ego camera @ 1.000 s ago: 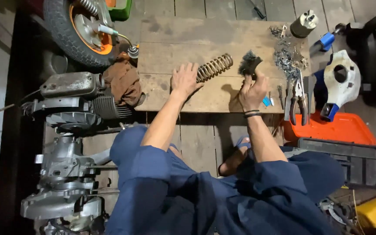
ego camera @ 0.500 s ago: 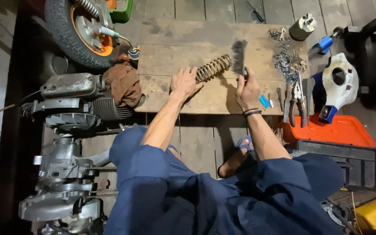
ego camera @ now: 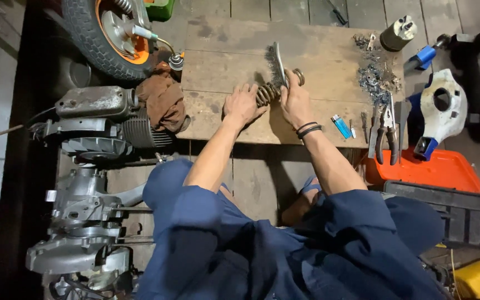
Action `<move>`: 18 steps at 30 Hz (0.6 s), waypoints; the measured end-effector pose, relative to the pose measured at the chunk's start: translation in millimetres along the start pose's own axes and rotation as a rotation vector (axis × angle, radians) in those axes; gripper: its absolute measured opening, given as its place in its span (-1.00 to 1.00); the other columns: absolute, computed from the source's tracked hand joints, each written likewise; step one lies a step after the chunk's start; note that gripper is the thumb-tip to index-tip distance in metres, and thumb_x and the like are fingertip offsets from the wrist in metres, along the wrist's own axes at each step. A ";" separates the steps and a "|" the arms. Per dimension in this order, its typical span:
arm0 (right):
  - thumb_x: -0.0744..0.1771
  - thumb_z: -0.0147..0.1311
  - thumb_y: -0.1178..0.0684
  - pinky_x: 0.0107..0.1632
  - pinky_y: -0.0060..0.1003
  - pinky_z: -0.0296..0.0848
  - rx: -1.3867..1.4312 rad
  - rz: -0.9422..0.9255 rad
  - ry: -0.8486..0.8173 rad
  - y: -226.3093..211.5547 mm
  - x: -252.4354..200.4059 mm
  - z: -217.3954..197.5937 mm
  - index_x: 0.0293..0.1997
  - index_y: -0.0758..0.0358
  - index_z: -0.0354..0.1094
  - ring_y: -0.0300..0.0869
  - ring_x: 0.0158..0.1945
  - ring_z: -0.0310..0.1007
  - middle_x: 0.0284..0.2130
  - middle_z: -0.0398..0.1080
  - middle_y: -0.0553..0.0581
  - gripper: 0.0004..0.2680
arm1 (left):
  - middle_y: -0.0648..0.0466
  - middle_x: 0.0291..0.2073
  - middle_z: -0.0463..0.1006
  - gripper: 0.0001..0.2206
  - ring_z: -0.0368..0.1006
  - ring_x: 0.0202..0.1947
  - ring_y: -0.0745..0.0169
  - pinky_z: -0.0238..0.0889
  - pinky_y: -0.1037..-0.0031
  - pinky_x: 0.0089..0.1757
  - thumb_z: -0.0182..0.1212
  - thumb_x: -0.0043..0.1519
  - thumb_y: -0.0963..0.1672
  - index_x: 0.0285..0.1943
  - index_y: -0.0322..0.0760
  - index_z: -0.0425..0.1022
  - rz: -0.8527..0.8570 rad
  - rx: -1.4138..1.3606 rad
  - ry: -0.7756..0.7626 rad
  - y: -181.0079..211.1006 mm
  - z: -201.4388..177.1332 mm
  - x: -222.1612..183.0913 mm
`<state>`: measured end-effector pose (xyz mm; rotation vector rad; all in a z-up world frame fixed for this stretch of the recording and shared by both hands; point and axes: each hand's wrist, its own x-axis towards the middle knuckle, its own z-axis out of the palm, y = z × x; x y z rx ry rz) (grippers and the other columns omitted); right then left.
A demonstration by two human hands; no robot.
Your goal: The person uses a wire brush to scrub a metal coil spring on a wooden table. They rotate the spring and brush its coils repeatedly, then set the spring aside.
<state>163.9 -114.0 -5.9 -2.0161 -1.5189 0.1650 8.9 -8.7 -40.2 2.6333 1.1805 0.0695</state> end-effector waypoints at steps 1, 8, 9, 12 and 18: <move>0.43 -0.13 0.06 -0.06 0.29 0.49 0.001 -0.003 0.000 -8.6 -0.6 -6.5 0.41 0.09 0.03 0.43 -0.09 0.51 -0.10 0.48 0.50 -0.66 | 0.08 -0.10 0.36 -0.42 0.33 0.04 -0.06 0.46 0.00 -0.20 0.30 0.07 0.23 0.05 -0.08 0.29 -0.002 0.001 0.002 -2.7 5.8 3.4; 0.42 -0.20 0.05 0.08 0.25 0.49 -0.072 -0.050 -0.198 -5.8 6.8 -1.9 0.58 -0.10 -0.18 0.39 0.00 0.50 -0.02 0.48 0.48 -0.53 | 0.06 -0.17 0.38 -0.38 0.41 -0.08 -0.08 0.46 0.05 -0.34 0.33 0.00 0.26 0.01 -0.07 0.31 0.033 0.024 0.173 -8.1 28.4 8.9; 0.41 -0.17 0.03 0.08 0.25 0.49 -0.086 -0.068 -0.219 -1.3 10.8 4.1 0.58 -0.08 -0.20 0.37 0.00 0.51 -0.05 0.48 0.49 -0.51 | 0.06 -0.18 0.39 -0.36 0.43 -0.10 -0.10 0.46 0.05 -0.37 0.32 -0.02 0.28 0.01 -0.07 0.31 0.039 0.019 0.202 -9.3 29.0 8.4; 0.40 -0.19 0.07 0.06 0.24 0.50 -0.082 -0.098 -0.256 3.1 6.4 6.8 0.59 -0.10 -0.21 0.41 0.03 0.48 0.09 0.41 0.47 -0.50 | 0.06 -0.15 0.45 -0.37 0.45 -0.06 -0.17 0.46 0.03 -0.32 0.28 0.02 0.30 0.03 -0.08 0.39 0.017 -0.112 0.159 -8.7 17.3 4.9; 0.39 -0.18 0.11 -0.06 0.12 0.57 -0.296 -0.104 -0.299 -4.3 -41.4 -33.6 0.62 -0.14 -0.26 0.26 -0.12 0.59 -0.09 0.50 0.35 -0.46 | 0.08 -0.10 0.59 -0.32 0.52 -0.03 -0.20 0.47 -0.07 -0.16 0.37 -0.09 0.31 0.09 0.01 0.50 -0.014 -0.188 0.006 -23.9 21.7 26.9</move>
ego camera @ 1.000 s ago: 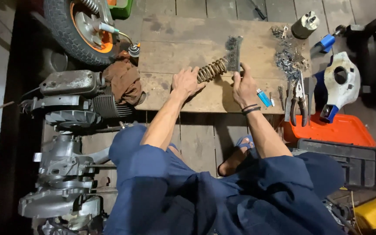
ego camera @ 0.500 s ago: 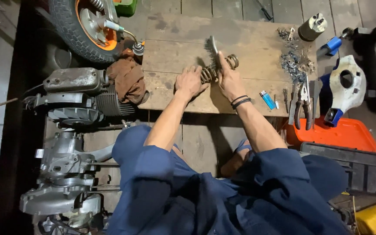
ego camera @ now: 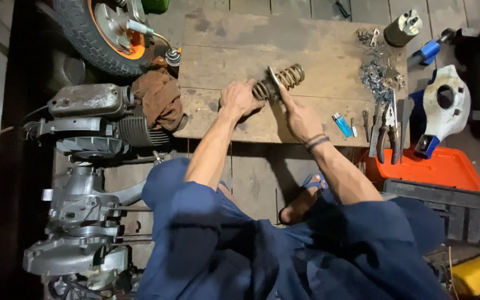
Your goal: The person uses a wire brush to scrub a metal coil spring on a wooden table. They rotate the spring and brush its coils repeatedly, then set the spring aside.
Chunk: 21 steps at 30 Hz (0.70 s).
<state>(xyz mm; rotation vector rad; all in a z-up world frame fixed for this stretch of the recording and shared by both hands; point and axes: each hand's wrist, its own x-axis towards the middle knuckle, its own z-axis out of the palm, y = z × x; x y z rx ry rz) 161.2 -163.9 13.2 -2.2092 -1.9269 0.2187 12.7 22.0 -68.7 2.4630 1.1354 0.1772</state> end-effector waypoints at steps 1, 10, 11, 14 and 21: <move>0.39 -0.18 0.11 -0.06 0.12 0.57 0.000 0.004 0.001 4.8 -8.0 4.7 0.62 -0.14 -0.26 0.26 -0.12 0.59 -0.09 0.50 0.35 -0.46 | 0.08 -0.10 0.59 -0.32 0.52 -0.03 -0.20 0.47 -0.07 -0.16 0.37 -0.09 0.31 0.09 0.01 0.50 0.004 0.000 -0.002 0.0 -1.0 -2.4; 0.40 -0.09 0.06 -0.02 0.24 0.53 0.051 0.149 -0.099 -20.7 22.1 -44.2 0.61 -0.35 -0.41 0.42 -0.09 0.53 -0.20 0.51 0.51 -0.40 | 0.04 0.05 0.53 -0.27 0.41 0.15 -0.26 0.30 -0.18 0.08 0.34 -0.06 0.33 0.17 0.03 0.44 -0.080 -0.019 -0.130 4.3 1.1 -0.9; 0.40 -0.15 0.07 0.00 0.23 0.52 0.085 0.121 -0.061 -14.9 35.9 -24.5 0.60 -0.33 -0.34 0.39 -0.07 0.54 -0.13 0.50 0.46 -0.44 | 0.04 0.00 0.55 -0.27 0.46 0.10 -0.26 0.36 -0.16 0.02 0.33 -0.08 0.34 0.13 0.01 0.46 -0.062 -0.002 -0.106 3.4 2.0 -3.1; 0.39 -0.22 0.07 0.05 0.24 0.50 0.112 0.102 -0.049 -11.9 42.0 -9.6 0.59 -0.25 -0.26 0.37 -0.04 0.53 -0.03 0.47 0.38 -0.48 | 0.07 -0.10 0.61 -0.26 0.55 -0.01 -0.21 0.45 -0.08 -0.08 0.27 -0.13 0.39 0.05 0.03 0.50 -0.032 0.022 -0.040 2.7 -5.1 -0.5; 0.32 -0.21 0.17 -0.04 0.01 0.58 -0.102 -0.041 -0.045 21.5 -25.7 3.8 0.60 -0.11 -0.15 0.16 -0.14 0.63 0.02 0.50 0.27 -0.42 | 0.04 -0.01 0.62 -0.35 0.54 0.07 -0.17 0.46 0.00 -0.04 0.33 -0.07 0.28 0.12 0.05 0.52 -0.083 -0.043 -0.152 24.5 -51.0 -18.0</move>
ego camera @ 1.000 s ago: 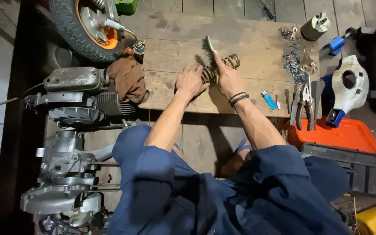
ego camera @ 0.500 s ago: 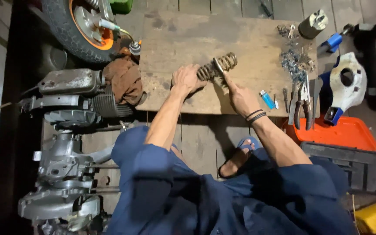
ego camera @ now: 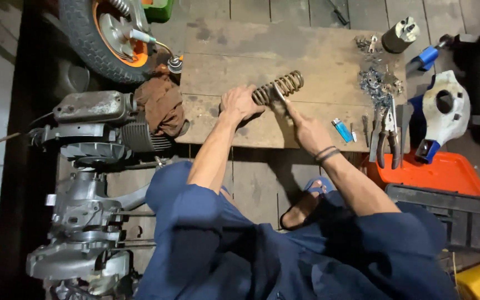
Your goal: The person uses a wire brush to scrub a metal coil spring on a wooden table. They rotate the spring and brush its coils repeatedly, then set the spring aside.
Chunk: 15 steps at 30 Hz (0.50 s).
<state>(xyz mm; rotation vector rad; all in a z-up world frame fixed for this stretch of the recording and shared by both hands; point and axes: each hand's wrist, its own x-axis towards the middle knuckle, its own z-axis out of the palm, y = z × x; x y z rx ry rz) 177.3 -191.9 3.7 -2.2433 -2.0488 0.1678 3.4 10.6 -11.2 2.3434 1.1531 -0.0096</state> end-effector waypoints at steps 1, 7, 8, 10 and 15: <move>0.32 -0.21 0.17 -0.04 0.01 0.58 0.003 0.001 -0.003 -3.1 -6.5 -6.8 0.60 -0.11 -0.15 0.16 -0.14 0.63 0.02 0.50 0.27 -0.42 | 0.04 -0.01 0.62 -0.35 0.54 0.07 -0.17 0.46 0.00 -0.04 0.33 -0.07 0.28 0.12 0.05 0.52 -0.002 0.001 -0.004 -1.2 2.6 -1.1; 0.39 -0.20 0.19 -0.01 0.26 0.54 0.130 0.064 0.040 -30.9 43.8 -39.7 0.62 -0.12 -0.34 0.41 -0.11 0.54 0.02 0.48 0.40 -0.43 | -0.06 0.02 0.57 -0.29 0.47 0.12 -0.27 0.39 -0.12 0.01 0.34 -0.05 0.30 0.12 -0.09 0.49 -0.005 0.001 -0.029 -8.6 22.0 12.7; 0.38 -0.21 0.18 -0.04 0.24 0.53 0.163 0.022 0.112 -30.8 58.5 -24.9 0.60 -0.07 -0.23 0.38 -0.10 0.55 -0.03 0.49 0.42 -0.47 | -0.06 0.01 0.59 -0.30 0.50 0.10 -0.26 0.42 -0.10 -0.02 0.34 -0.05 0.30 0.12 -0.07 0.50 0.003 0.007 -0.012 -9.4 22.7 8.2; 0.38 -0.21 0.18 -0.07 0.23 0.52 0.191 -0.025 0.203 -29.5 72.0 -11.6 0.57 -0.01 -0.12 0.36 -0.10 0.55 -0.07 0.49 0.45 -0.50 | -0.06 -0.01 0.61 -0.31 0.52 0.08 -0.26 0.44 -0.08 -0.06 0.34 -0.05 0.29 0.12 -0.05 0.51 0.019 0.019 0.023 -7.8 15.1 9.0; 0.39 -0.24 0.17 -0.05 -0.10 0.59 -0.029 -0.002 0.171 -9.8 12.9 7.2 0.60 -0.10 -0.12 0.08 -0.08 0.62 -0.10 0.50 0.23 -0.49 | -0.01 -0.05 0.64 -0.36 0.56 0.03 -0.18 0.47 0.03 -0.07 0.39 -0.06 0.24 0.12 -0.03 0.54 0.074 0.058 0.056 9.9 -4.4 0.3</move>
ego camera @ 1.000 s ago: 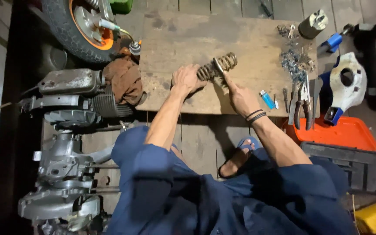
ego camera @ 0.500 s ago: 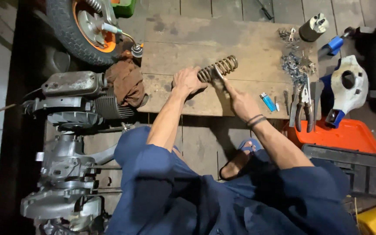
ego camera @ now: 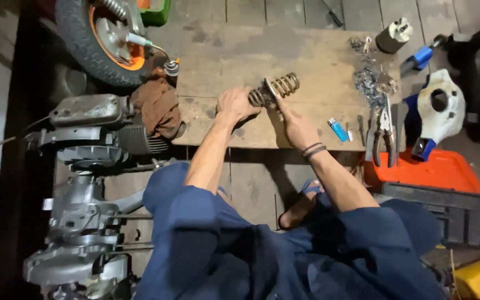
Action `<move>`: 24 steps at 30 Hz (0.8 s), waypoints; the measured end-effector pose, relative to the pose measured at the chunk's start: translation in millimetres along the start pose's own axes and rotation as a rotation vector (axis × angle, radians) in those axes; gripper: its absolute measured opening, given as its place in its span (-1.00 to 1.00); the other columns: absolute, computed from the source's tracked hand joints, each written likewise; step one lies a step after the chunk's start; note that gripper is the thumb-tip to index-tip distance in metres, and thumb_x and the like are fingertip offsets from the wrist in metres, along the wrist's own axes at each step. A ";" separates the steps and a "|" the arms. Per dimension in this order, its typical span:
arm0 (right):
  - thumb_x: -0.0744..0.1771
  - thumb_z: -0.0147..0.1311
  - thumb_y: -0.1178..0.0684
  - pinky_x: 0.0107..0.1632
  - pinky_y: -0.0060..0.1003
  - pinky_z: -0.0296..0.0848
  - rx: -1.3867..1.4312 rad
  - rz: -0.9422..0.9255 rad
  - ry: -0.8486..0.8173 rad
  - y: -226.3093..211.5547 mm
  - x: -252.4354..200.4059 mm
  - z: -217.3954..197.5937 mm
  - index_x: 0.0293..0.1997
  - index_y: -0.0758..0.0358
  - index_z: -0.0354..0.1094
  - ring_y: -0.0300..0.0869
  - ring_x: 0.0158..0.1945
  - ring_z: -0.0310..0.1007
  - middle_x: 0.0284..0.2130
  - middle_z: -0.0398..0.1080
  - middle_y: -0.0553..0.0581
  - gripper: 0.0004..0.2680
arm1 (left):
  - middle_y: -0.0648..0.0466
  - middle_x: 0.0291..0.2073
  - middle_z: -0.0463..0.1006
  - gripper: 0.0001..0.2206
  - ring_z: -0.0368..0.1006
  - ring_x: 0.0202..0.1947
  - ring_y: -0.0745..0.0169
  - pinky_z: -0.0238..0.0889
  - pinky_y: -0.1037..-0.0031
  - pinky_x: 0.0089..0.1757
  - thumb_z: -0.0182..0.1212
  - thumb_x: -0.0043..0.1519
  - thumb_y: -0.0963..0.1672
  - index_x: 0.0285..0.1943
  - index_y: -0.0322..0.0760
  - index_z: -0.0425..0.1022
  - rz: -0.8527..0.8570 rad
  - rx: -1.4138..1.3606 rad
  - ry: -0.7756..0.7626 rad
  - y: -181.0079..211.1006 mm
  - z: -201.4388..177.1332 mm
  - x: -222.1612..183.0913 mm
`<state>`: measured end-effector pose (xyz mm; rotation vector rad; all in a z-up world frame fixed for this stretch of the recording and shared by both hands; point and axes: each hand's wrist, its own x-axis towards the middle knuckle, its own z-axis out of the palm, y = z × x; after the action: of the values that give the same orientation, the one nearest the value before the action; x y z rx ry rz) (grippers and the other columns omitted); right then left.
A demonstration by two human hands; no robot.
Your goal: The person uses a wire brush to scrub a metal coil spring on a wooden table. They rotate the spring and brush its coils repeatedly, then set the spring aside.
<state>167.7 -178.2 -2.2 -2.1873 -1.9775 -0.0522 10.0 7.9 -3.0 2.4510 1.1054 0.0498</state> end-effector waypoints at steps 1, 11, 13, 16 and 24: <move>0.39 -0.24 0.17 -0.05 -0.10 0.59 -0.002 0.007 -0.002 3.7 -16.6 3.1 0.60 -0.10 -0.12 0.08 -0.08 0.62 -0.10 0.50 0.23 -0.49 | -0.01 -0.05 0.64 -0.36 0.56 0.03 -0.18 0.47 0.03 -0.07 0.39 -0.06 0.24 0.12 -0.03 0.54 0.005 -0.002 -0.005 -4.0 13.3 0.0; 0.38 -0.18 0.10 0.06 0.20 0.50 0.263 0.126 -0.065 -20.5 52.2 -8.1 0.57 -0.24 -0.16 0.38 -0.03 0.51 0.13 0.44 0.30 -0.49 | 0.08 -0.13 0.62 -0.26 0.58 -0.04 -0.10 0.48 0.07 -0.13 0.21 -0.11 0.40 0.01 0.00 0.52 0.000 0.071 0.071 -22.9 40.7 10.3; 0.38 -0.16 0.10 0.00 0.17 0.54 0.198 0.088 -0.039 -18.8 38.5 2.2 0.57 -0.19 -0.11 0.34 -0.05 0.55 0.04 0.48 0.33 -0.49 | 0.08 -0.14 0.64 -0.26 0.59 -0.05 -0.12 0.49 0.07 -0.16 0.22 -0.10 0.41 -0.01 0.00 0.53 0.004 0.042 0.087 -20.4 31.3 7.1; 0.39 -0.23 0.16 -0.02 0.22 0.52 0.306 0.085 -0.069 -2.4 -10.1 9.0 0.59 -0.26 -0.18 0.35 -0.04 0.53 0.08 0.45 0.34 -0.47 | 0.03 -0.18 0.64 -0.32 0.59 -0.08 -0.12 0.50 0.03 -0.17 0.29 -0.10 0.34 -0.03 -0.05 0.56 0.017 0.052 0.085 -19.4 30.0 4.3; 0.40 -0.20 0.13 -0.02 0.25 0.53 0.185 0.138 -0.093 -15.5 24.6 -48.2 0.61 -0.17 -0.26 0.35 -0.11 0.55 -0.13 0.49 0.40 -0.47 | 0.06 -0.06 0.61 -0.31 0.56 0.02 -0.11 0.47 0.00 -0.09 0.20 -0.07 0.36 0.02 -0.02 0.49 -0.015 0.126 -0.004 -17.3 28.3 14.1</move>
<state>160.0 -160.6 50.7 -2.2336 -1.7909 0.2453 13.4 17.2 -37.7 2.5521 1.1581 -0.0307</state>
